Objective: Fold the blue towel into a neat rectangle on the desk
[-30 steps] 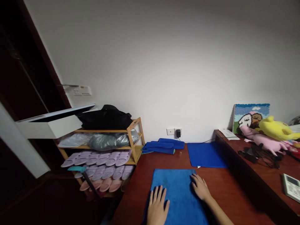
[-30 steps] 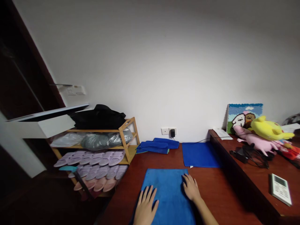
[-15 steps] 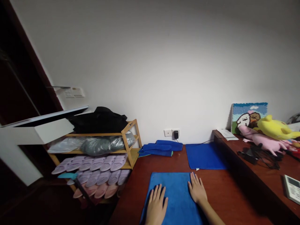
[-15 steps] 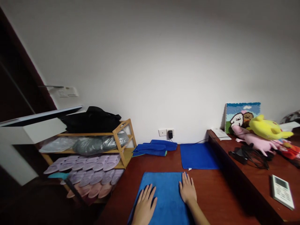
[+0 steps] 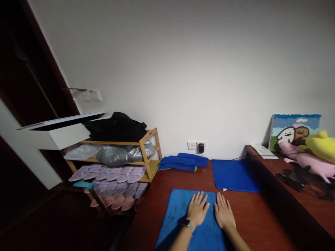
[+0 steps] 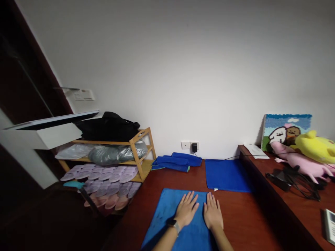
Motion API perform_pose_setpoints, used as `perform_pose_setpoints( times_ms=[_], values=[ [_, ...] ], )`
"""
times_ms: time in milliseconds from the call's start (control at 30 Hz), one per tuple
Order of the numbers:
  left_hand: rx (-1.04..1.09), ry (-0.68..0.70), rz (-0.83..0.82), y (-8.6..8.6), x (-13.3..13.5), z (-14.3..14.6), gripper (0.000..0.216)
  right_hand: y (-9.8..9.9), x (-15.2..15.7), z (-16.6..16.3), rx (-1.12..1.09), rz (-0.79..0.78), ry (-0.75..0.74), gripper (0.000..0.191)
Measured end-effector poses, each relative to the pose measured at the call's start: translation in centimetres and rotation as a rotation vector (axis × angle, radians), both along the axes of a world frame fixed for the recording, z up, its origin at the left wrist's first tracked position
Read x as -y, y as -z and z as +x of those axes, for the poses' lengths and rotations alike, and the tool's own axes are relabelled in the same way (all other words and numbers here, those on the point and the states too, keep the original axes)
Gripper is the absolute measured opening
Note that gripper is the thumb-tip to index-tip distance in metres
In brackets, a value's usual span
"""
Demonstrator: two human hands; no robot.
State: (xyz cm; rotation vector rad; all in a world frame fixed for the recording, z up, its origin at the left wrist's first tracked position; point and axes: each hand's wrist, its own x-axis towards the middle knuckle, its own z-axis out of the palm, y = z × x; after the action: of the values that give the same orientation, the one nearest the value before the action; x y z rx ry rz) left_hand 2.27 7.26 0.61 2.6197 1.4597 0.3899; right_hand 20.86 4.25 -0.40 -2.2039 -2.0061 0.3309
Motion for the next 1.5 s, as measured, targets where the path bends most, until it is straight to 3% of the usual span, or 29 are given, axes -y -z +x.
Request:
perform_pose_setpoints(
  times_ms=[167, 267, 433, 567, 667, 733, 800, 933, 1033, 1133, 1367, 1500],
  values=[
    [-0.133, -0.225, -0.058, -1.5, -2.2, -10.1, 0.068, 0.0, 0.1, -0.1, -0.015, -0.005, 0.025, 0.071],
    [-0.164, -0.298, -0.055, -1.3, -3.4, -14.1, 0.07, 0.0, 0.1, -0.1, -0.015, -0.002, 0.029, 0.071],
    [-0.151, -0.307, 0.01, 0.7, -4.5, -15.6, 0.071, -0.6, 0.1, -0.3, -0.015, -0.01, 0.033, 0.071],
    [-0.162, -0.286, 0.037, 0.4, -4.9, -15.6, 0.069, -0.6, 0.1, -0.3, -0.015, 0.0, 0.036, 0.071],
    [-0.125, -0.29, 0.101, -1.0, -4.6, -13.7, 0.067, -0.5, -0.1, -0.3, -0.024, 0.006, 0.036, 0.071],
    [-0.062, -0.232, 0.16, -1.8, -3.8, -10.5, 0.065, -0.5, -0.1, -0.3, -0.028, 0.006, 0.037, 0.07],
    [-0.008, -0.087, 0.173, -2.1, -2.4, -5.9, 0.062, -0.5, -0.2, -0.3, -0.023, 0.001, 0.038, 0.07],
    [0.041, 0.106, 0.09, -0.7, 0.7, 2.9, 0.062, 0.0, -0.1, -0.1, 0.014, -0.007, -0.015, 0.065],
    [0.059, 0.104, 0.014, 0.6, 1.6, 5.0, 0.063, 0.4, -0.2, 0.1, 0.049, -0.003, -0.059, 0.064],
    [0.025, 0.044, -0.023, 0.7, 0.7, 2.0, 0.066, 0.3, -0.2, 0.1, 0.042, -0.011, -0.007, 0.067],
    [-0.119, -0.293, -0.06, -0.9, -2.6, -12.4, 0.076, -0.5, 0.0, -0.3, -0.003, -0.005, 0.033, 0.07],
    [-0.114, -0.34, -0.035, -0.2, -3.2, -15.0, 0.079, -0.5, 0.0, -0.4, 0.015, -0.016, 0.044, 0.07]
  ],
)
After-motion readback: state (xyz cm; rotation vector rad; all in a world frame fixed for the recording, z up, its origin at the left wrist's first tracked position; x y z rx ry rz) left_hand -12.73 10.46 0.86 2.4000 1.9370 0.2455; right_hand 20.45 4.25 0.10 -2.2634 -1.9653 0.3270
